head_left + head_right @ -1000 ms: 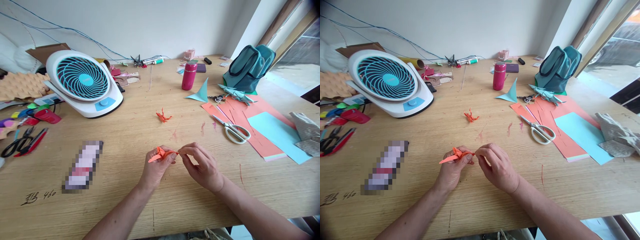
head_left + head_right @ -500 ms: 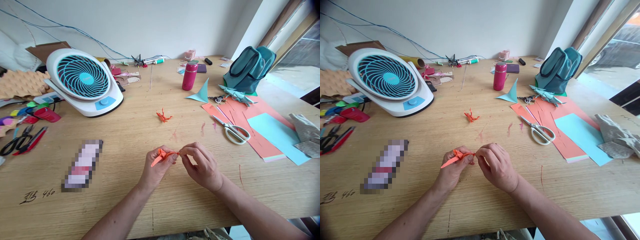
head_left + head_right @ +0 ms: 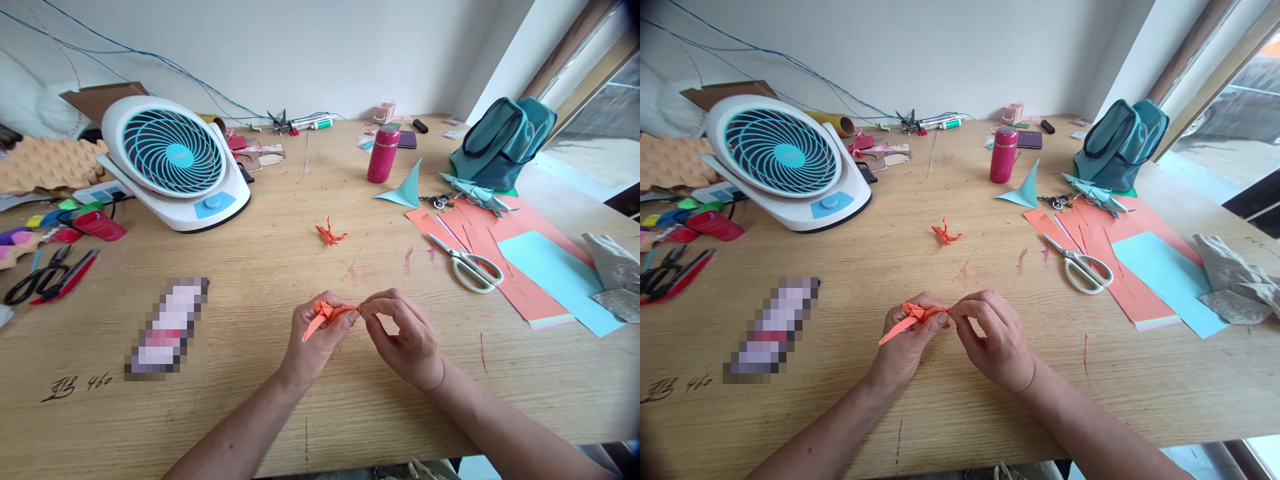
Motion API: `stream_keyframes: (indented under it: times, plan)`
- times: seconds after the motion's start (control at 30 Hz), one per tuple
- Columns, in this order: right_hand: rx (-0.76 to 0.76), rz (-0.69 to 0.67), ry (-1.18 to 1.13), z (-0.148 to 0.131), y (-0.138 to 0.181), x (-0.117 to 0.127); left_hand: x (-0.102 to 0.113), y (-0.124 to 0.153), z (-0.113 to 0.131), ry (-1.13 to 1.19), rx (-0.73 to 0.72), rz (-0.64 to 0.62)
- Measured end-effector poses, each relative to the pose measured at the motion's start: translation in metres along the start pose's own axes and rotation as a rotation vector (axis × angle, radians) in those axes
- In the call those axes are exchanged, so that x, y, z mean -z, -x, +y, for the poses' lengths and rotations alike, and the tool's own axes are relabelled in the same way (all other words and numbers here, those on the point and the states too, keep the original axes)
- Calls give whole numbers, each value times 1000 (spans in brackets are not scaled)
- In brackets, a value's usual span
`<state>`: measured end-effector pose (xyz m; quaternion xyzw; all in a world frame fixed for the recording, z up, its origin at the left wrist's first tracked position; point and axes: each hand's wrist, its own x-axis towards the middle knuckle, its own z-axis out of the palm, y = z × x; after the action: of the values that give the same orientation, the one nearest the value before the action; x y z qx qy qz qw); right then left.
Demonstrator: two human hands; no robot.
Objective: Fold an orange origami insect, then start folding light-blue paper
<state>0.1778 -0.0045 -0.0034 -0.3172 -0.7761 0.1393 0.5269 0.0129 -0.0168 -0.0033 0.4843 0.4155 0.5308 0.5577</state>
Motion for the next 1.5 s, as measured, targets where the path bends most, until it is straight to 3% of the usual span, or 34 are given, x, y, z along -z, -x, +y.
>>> stream_keyframes:
  times: [0.27, 0.57, 0.83, 1.03, 1.27, 1.5]
  plan:
    - [-39, -10, -126, 1, 1, 1, 1, 0, 4, -104, -70, 26]
    - [-213, -26, -228, -5, 1, 0, 5, -1, 4, -410, -418, 37]
    - [-365, -39, -303, -4, 0, 0, 7, -3, 4, -484, -511, 53]
    - [-351, -53, -287, -2, 1, 1, 7, -2, 2, -439, -451, 36]
    - [-109, -127, -190, 3, -5, 9, 6, -5, 4, -250, -184, -36]
    - [-50, -244, -103, 10, -8, 18, 6, -8, 6, -150, -45, -82]
